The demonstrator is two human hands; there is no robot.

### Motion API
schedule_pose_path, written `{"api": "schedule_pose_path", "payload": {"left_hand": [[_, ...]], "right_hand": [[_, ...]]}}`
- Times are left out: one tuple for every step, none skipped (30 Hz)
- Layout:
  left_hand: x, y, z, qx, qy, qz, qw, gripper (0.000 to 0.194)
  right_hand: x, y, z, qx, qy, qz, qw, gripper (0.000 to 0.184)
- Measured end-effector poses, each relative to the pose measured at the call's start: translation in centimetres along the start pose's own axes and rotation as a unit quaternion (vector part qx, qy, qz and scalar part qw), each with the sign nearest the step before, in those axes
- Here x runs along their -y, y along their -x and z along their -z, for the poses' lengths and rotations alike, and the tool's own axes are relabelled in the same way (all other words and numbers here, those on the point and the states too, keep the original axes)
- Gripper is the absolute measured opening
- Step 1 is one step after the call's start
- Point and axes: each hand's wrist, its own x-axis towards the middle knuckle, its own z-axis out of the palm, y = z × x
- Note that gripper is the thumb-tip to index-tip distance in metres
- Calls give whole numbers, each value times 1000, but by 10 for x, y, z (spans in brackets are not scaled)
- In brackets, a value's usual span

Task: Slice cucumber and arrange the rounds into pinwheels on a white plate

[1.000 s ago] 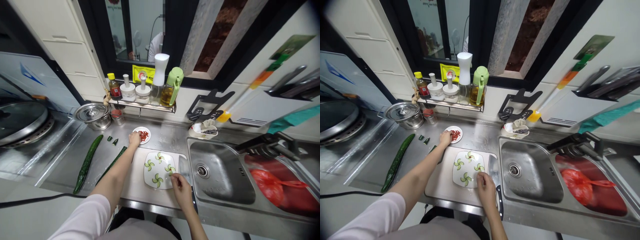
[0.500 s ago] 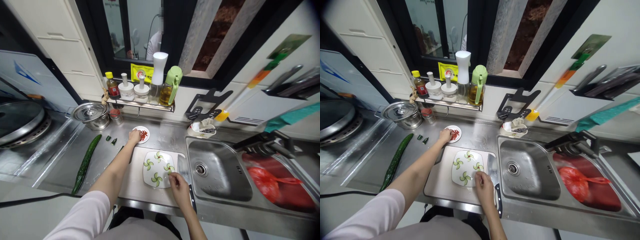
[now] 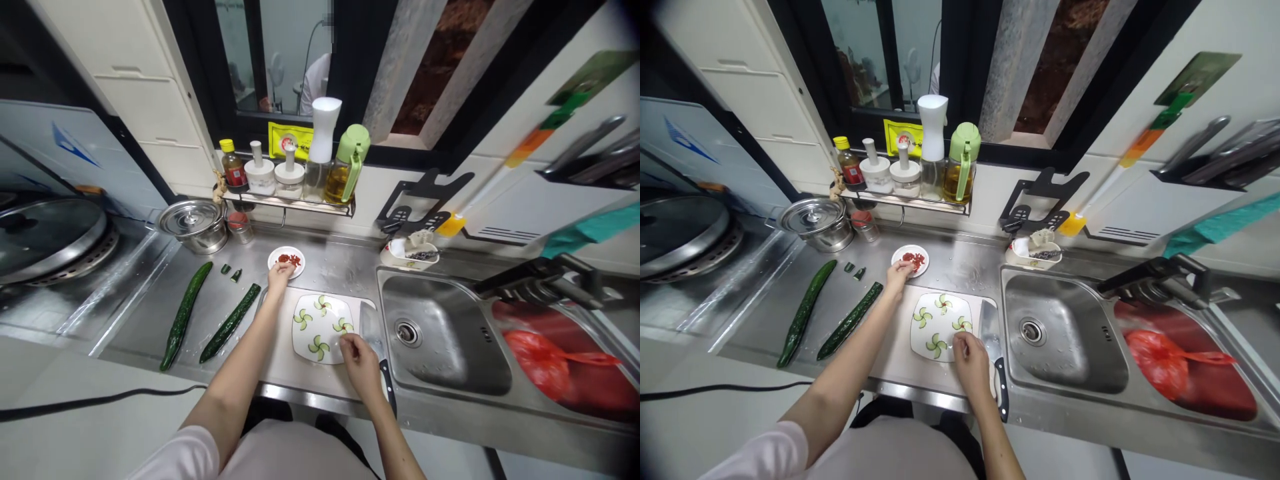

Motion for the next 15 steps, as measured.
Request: {"api": "schedule_pose_path", "payload": {"left_hand": [[1,8,1,15,34,5,999,26],[1,16,2,29,61,10,998,26],[1,22,4,41,84,17,995,27],[1,26,6,52,100,23,993,27],[1,29,9,61,113,29,991,28],[-1,30,11,71,123,33,989,29],[-2,29,14,82,132,35,987,30],[-4,26,16,90,137,35,986,30],[-6,21,17,93,138,35,986,31],[-8,15,18,89,134,38,986,31],[-10,8,18,76,126,43,988,31],[-12,1,19,59,116,51,990,30],[-13,-6,19,43,106,63,991,29],[-13,-13,19,35,99,71,992,28],[-13,-19,19,31,95,79,992,26]], "right_hand": [[1,-1,-1,2,-6,-1,1000,35],[1,-2,-2,5,-12,-2,1000,35],[2,-4,-3,7,-19,-5,1000,34],[3,-6,-5,10,-27,-8,1000,34],[5,-9,-6,12,-36,-12,999,33],[7,-13,-7,15,-46,-15,999,32],[11,-18,-8,18,-55,-17,998,31],[15,-24,-9,21,-65,-17,998,31],[20,-31,-10,26,-72,-15,997,30],[25,-37,-11,26,-78,-11,997,29],[30,-43,-12,26,-86,-8,996,28],[35,-48,-13,25,-92,-6,995,28],[39,-52,-14,22,-98,-3,995,28],[42,-54,-15,20,-104,-2,994,29],[45,-55,-16,17,-110,-2,994,29]]}}
